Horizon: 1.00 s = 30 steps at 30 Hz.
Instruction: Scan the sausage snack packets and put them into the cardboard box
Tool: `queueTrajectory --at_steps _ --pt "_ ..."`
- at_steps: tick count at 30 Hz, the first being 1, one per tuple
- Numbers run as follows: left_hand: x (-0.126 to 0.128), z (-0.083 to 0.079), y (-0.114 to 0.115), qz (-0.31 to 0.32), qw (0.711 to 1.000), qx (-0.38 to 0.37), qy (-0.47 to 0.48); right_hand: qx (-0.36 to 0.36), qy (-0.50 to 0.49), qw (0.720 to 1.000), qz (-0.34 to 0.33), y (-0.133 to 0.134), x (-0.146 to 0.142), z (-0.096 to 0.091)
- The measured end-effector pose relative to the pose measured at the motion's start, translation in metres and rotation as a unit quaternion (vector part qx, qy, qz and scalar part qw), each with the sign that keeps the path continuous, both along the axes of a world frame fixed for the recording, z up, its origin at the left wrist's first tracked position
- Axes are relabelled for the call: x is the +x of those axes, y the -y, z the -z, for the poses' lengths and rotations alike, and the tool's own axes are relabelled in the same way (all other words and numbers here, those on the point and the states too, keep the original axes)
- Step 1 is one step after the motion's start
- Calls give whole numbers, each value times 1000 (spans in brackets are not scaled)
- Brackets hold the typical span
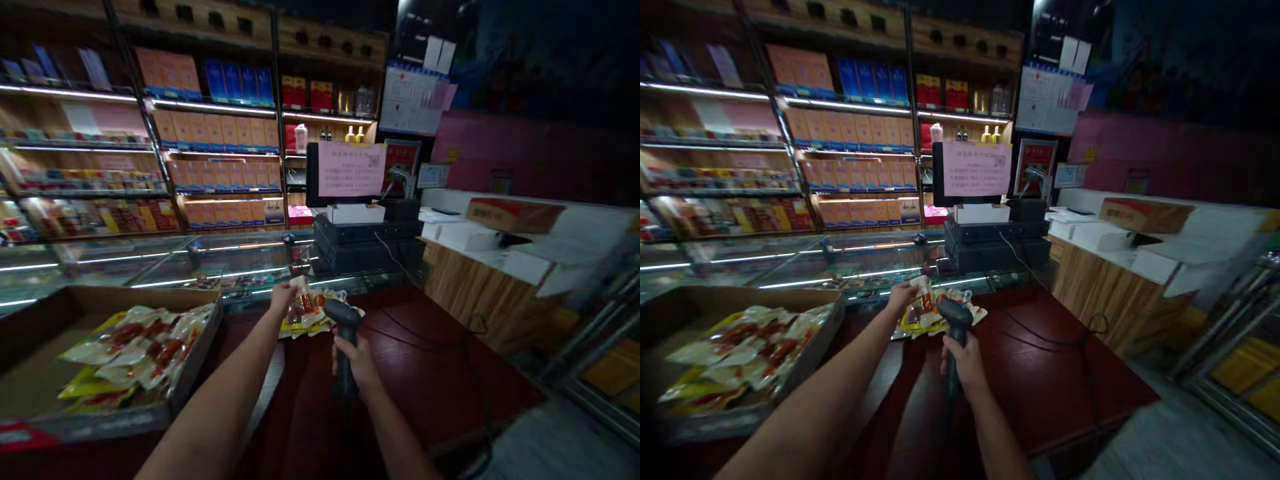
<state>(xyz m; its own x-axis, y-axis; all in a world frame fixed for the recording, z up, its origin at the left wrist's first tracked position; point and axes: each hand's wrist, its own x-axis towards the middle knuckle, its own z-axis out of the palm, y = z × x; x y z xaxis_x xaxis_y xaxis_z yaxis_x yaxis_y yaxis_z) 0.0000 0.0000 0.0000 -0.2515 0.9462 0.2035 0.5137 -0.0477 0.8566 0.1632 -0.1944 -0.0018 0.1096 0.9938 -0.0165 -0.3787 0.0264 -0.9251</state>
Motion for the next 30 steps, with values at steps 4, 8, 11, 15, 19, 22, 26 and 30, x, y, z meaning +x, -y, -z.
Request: queueTrajectory --at_steps 4,8,11,15,19,22,26,30 --pt "1 -5 -4 -12 1000 10 -14 0 3 1000 -3 1 8 -1" --pt "-1 -5 3 -24 999 28 -23 0 7 1000 -14 4 8 -4" --pt "-6 -7 13 -25 999 30 -24 -1 6 1000 -27 6 2 -7" --pt "-25 -14 29 -33 999 39 -4 -12 11 999 -49 9 -14 -9" --pt "-64 -24 54 -43 997 58 -13 -9 22 996 -81 14 -36 -6" --pt "-107 -34 79 -67 994 71 -48 -4 34 993 -116 18 -57 -3" --pt "-174 -43 111 -130 982 66 -119 -5 43 986 -162 22 -87 1" --pt "-228 -39 131 -163 950 -19 -266 -1 57 979 -198 26 -115 4"
